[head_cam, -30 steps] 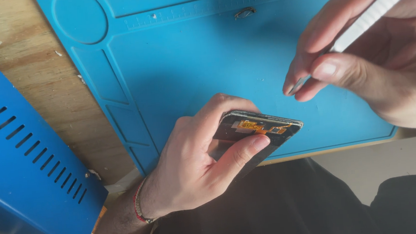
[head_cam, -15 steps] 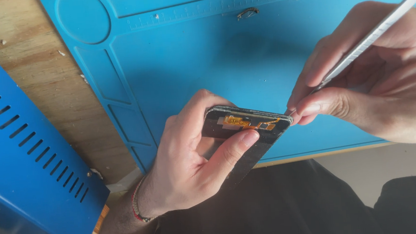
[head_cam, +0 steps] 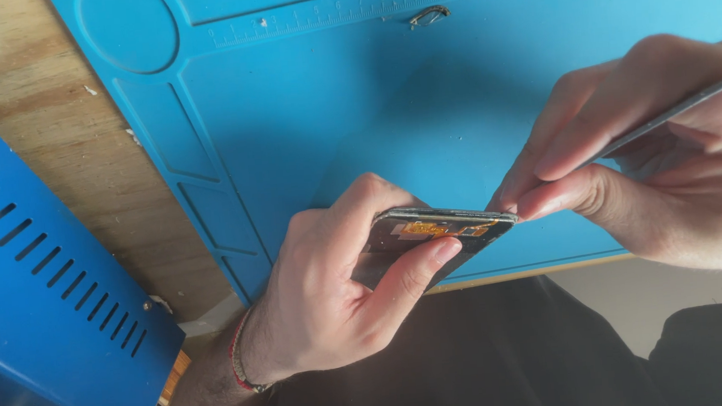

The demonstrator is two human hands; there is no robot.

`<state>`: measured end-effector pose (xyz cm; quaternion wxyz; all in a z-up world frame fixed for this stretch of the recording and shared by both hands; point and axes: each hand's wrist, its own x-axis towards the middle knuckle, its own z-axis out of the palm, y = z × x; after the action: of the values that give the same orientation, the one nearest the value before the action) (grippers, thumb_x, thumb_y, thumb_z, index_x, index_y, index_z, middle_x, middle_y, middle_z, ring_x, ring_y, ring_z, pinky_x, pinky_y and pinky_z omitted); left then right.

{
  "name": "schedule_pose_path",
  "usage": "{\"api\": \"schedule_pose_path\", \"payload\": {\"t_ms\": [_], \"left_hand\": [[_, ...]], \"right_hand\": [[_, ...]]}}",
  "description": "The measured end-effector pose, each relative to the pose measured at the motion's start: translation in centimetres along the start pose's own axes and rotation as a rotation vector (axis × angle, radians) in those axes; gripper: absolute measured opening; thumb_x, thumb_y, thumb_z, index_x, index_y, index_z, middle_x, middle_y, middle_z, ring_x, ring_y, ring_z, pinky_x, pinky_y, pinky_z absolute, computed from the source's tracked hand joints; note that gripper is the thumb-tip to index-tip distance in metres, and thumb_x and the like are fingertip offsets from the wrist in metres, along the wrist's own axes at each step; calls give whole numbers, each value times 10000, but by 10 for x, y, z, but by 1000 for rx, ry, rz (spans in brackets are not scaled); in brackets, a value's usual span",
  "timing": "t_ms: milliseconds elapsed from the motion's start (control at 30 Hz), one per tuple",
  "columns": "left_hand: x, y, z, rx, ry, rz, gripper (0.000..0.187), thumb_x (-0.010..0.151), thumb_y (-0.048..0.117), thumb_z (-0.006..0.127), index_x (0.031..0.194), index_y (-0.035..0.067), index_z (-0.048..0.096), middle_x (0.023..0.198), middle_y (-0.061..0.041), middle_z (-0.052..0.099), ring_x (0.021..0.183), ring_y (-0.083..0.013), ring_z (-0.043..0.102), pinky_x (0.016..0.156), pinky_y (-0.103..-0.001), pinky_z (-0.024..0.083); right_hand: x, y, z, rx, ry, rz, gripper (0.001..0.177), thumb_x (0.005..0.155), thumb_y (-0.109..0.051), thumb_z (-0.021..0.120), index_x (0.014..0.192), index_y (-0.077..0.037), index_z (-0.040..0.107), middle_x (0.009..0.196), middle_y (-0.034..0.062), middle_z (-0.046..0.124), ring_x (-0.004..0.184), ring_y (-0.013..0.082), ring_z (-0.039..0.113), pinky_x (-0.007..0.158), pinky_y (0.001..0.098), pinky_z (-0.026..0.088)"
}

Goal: The person cleans the back of a disassembled smartphone screen using a small brush and tweezers. They wipe the surface and scrape along the edges to remove debris and residue from the device.

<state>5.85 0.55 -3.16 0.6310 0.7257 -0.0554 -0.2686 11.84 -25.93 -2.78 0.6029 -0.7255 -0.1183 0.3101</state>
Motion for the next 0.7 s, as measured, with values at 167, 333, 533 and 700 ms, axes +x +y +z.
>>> {"api": "schedule_pose_path", "payload": {"t_ms": [167, 333, 533, 700], "left_hand": [[0, -3, 1, 18, 17, 42, 221, 1068, 216, 668, 1046, 33, 545, 731, -13, 636, 546, -165, 552, 545, -286, 462], [0, -2, 0, 7, -23, 52, 191, 1070, 180, 670, 1031, 39, 548, 770, -26, 661, 554, -174, 547, 543, -300, 460], [1, -1, -2, 1, -47, 25, 204, 1075, 204, 657, 1037, 45, 535, 788, -28, 651, 561, -183, 552, 549, -303, 469], [1, -1, -3, 2, -43, 21, 204, 1075, 212, 660, 1050, 46, 543, 785, -21, 633, 565, -185, 539, 550, -304, 467]], "right_hand": [[0, 0, -3, -76, -19, -39, 79, 900, -81, 712, 904, -71, 634, 803, 106, 807, 803, 172, 987, 660, 214, 859], [1, 0, -3, -103, -28, -68, 113, 881, -82, 744, 930, -80, 642, 842, 99, 827, 783, 139, 976, 653, 182, 821], [0, 3, -7, -172, -67, -11, 109, 903, -176, 697, 818, -164, 765, 888, 47, 867, 752, 97, 947, 613, 149, 731], [-1, 8, -6, -160, -71, -55, 86, 906, -132, 715, 843, -163, 764, 909, 60, 859, 798, 108, 946, 668, 155, 736]]}}
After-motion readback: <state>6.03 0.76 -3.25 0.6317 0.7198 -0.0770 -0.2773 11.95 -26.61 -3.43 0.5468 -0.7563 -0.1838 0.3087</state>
